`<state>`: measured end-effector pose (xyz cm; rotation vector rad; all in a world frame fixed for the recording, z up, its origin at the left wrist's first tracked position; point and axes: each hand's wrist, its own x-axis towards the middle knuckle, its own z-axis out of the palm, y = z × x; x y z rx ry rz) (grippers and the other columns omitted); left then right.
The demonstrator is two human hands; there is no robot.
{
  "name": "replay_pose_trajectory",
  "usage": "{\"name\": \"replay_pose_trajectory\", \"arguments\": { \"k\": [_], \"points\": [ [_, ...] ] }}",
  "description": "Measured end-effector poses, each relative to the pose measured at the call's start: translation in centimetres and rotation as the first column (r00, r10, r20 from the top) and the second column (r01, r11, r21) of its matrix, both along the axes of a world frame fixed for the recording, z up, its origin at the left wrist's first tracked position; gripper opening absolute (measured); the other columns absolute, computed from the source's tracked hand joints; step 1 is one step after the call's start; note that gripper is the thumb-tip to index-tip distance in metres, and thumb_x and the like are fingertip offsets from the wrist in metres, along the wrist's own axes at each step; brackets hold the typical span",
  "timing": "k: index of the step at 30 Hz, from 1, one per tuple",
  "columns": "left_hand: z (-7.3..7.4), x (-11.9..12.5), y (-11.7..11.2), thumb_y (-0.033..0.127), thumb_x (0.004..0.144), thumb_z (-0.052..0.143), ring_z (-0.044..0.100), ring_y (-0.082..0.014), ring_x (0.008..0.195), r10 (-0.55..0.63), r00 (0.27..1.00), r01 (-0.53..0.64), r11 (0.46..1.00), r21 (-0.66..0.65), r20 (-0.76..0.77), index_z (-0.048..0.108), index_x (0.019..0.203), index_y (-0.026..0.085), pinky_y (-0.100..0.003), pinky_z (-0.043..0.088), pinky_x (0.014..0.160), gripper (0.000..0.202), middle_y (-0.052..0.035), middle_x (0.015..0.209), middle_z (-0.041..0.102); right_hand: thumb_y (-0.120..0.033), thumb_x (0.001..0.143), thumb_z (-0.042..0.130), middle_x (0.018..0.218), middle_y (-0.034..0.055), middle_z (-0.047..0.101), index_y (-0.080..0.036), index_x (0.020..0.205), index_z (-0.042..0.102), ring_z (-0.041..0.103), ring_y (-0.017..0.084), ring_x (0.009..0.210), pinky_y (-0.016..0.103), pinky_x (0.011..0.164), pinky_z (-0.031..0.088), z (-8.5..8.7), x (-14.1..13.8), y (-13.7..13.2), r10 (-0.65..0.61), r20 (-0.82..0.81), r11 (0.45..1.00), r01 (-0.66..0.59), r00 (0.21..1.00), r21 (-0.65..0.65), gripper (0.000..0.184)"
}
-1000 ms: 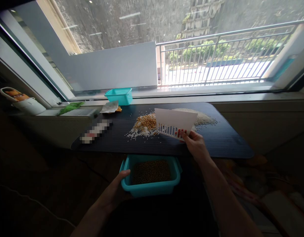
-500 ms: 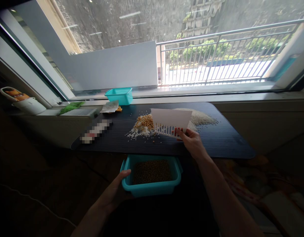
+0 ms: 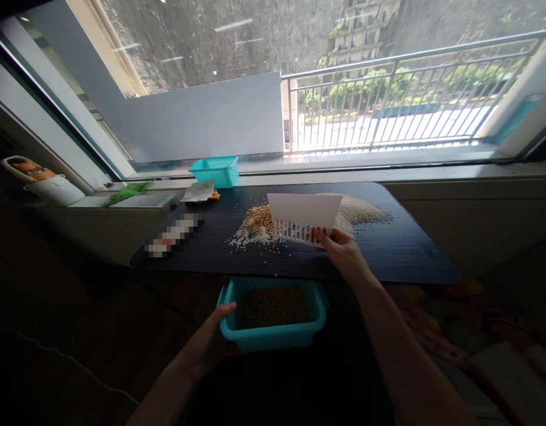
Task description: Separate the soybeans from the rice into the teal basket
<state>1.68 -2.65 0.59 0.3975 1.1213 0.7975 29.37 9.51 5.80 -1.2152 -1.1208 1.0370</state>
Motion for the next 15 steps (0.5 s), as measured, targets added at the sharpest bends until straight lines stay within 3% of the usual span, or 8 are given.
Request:
{"name": "replay_pose_trajectory", "arguments": {
  "k": [6,15],
  "points": [
    [0.1,0.0,0.0,0.048,0.082,0.062,0.056,-0.0320,0.122,0.005,1.000,-0.005,1.000,-0.008,0.004,0.050,0.137,0.016,-0.043,0.054,0.089,0.065,-0.0154,0.130,0.062,-0.063,0.050,0.084,0.077,0.0050,0.076,-0.021,0.074,0.075,0.069,0.022,0.076,0.031,0.063,0.056,0.4,0.1,-0.4,0.049,0.003,0.998,-0.049,0.999,-0.046,0.049],
    [0.8,0.3,-0.1,0.049,0.083,0.060,0.059,-0.0338,0.116,-0.004,1.000,0.004,1.000,0.010,-0.007,0.048,0.137,0.015,-0.045,0.055,0.087,0.065,-0.0174,0.134,0.059,-0.059,0.053,0.084,0.079,0.0052,0.077,-0.021,0.078,0.077,0.069,0.022,0.073,0.032,0.062,0.057,0.6,0.3,-1.9,0.009,0.003,0.999,-0.009,1.000,-0.033,0.046]
  ]
}}
